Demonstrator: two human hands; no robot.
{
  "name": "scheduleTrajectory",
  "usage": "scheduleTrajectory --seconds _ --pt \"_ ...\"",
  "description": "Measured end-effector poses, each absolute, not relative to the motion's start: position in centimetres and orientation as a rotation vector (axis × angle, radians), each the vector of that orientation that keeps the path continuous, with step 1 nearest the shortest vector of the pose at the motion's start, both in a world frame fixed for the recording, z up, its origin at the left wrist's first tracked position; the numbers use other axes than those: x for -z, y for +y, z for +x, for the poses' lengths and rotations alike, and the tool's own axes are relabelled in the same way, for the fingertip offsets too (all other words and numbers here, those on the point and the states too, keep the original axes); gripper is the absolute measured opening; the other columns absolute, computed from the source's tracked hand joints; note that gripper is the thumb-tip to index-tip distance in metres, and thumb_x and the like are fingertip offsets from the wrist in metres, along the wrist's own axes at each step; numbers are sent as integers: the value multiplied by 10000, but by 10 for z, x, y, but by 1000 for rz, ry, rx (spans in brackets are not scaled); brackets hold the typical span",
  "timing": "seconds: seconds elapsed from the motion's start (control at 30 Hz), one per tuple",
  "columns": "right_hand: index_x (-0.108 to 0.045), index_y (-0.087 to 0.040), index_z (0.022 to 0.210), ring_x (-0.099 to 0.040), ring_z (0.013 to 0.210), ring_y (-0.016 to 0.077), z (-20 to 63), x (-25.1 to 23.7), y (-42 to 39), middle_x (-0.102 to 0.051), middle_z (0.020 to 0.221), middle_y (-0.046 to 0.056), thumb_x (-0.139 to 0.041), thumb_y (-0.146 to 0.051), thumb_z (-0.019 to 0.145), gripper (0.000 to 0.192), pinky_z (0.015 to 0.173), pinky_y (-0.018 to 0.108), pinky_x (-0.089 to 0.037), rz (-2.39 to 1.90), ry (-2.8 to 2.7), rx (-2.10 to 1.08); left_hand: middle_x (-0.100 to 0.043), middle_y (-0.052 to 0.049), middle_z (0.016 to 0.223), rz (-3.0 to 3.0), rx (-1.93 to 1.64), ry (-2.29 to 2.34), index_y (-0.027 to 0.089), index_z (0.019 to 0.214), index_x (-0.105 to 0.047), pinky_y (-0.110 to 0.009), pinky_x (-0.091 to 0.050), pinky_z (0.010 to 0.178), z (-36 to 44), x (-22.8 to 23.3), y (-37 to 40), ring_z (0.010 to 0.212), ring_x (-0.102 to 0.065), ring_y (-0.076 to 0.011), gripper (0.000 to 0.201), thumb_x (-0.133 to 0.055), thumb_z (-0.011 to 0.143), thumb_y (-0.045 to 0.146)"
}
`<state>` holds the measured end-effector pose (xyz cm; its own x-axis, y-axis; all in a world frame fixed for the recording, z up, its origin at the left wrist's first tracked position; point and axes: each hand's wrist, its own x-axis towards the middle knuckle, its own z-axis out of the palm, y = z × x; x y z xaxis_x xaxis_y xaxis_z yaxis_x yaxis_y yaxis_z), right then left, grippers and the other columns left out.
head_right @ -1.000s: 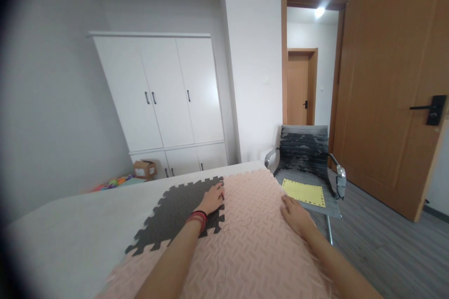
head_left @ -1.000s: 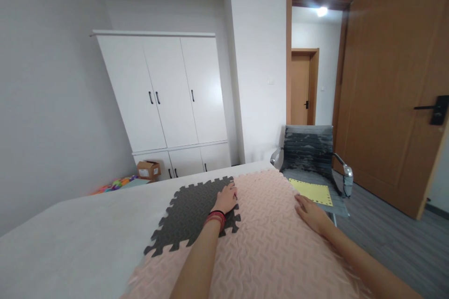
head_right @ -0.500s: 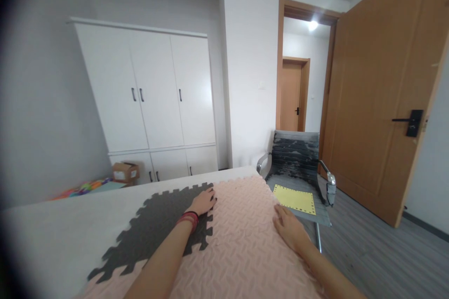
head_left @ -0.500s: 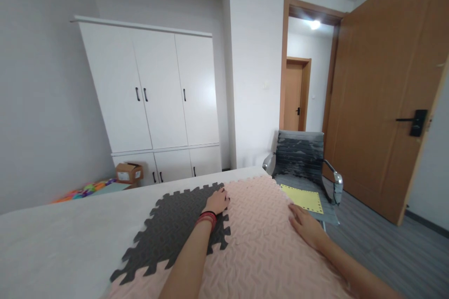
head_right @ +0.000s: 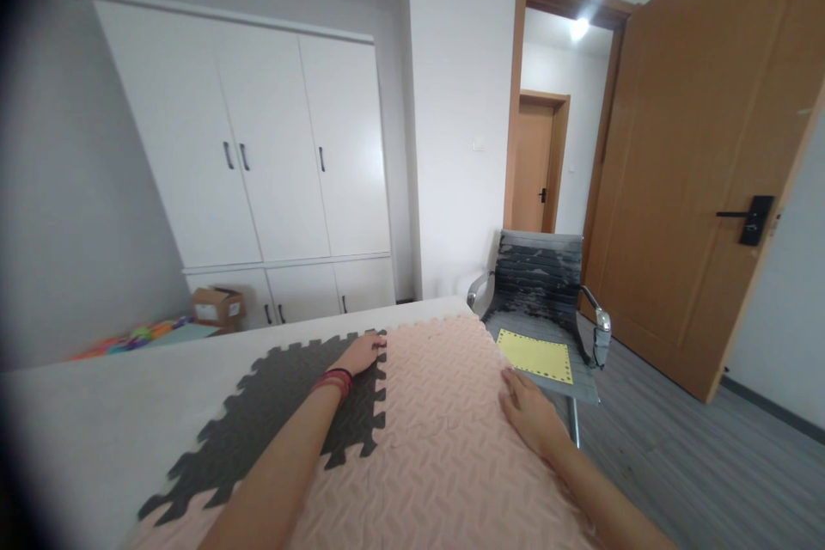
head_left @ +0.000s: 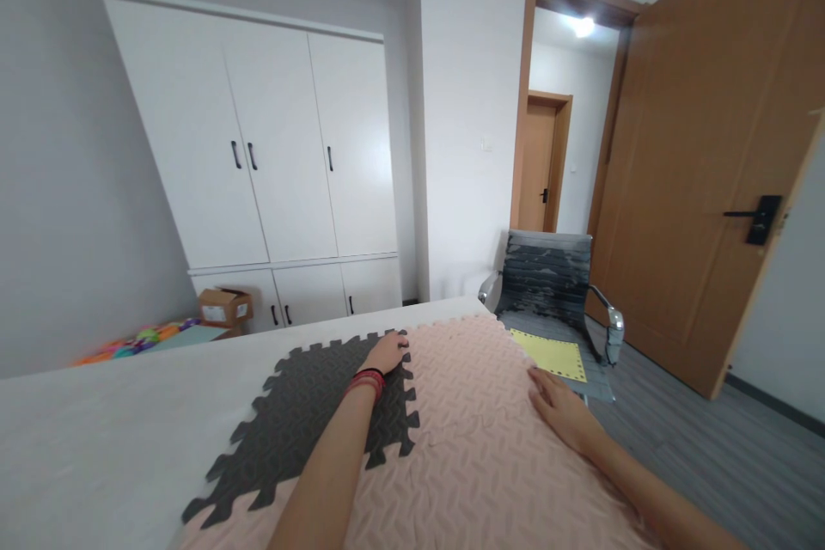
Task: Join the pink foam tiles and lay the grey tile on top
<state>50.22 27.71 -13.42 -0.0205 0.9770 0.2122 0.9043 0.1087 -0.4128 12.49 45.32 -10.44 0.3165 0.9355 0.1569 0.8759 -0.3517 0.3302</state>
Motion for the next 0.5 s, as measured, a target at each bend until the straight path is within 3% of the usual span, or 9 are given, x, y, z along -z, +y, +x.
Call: scheduleTrajectory --seconds 0.2,0.5 --pt "-408 -165 1334 -373 1287 190 502 134 277 -412 1405 75 -291 -464 870 564 1095 336 -264 -1830 -1978 -216 -582 -66 1120 2320 -423 1841 174 1123 -530 -436 -485 858 137 107 449 970 -576 -186 344 -517 848 381" --pt "-400 -144 1339 -363 1294 198 504 136 278 -417 1403 86 -295 -453 870 571 1109 360 -247 -1810 -2003 -196 -594 -58 1089 2185 -492 1812 170 1124 -530 -378 -518 788 118 101 452 908 -592 -162 347 -522 848 381"
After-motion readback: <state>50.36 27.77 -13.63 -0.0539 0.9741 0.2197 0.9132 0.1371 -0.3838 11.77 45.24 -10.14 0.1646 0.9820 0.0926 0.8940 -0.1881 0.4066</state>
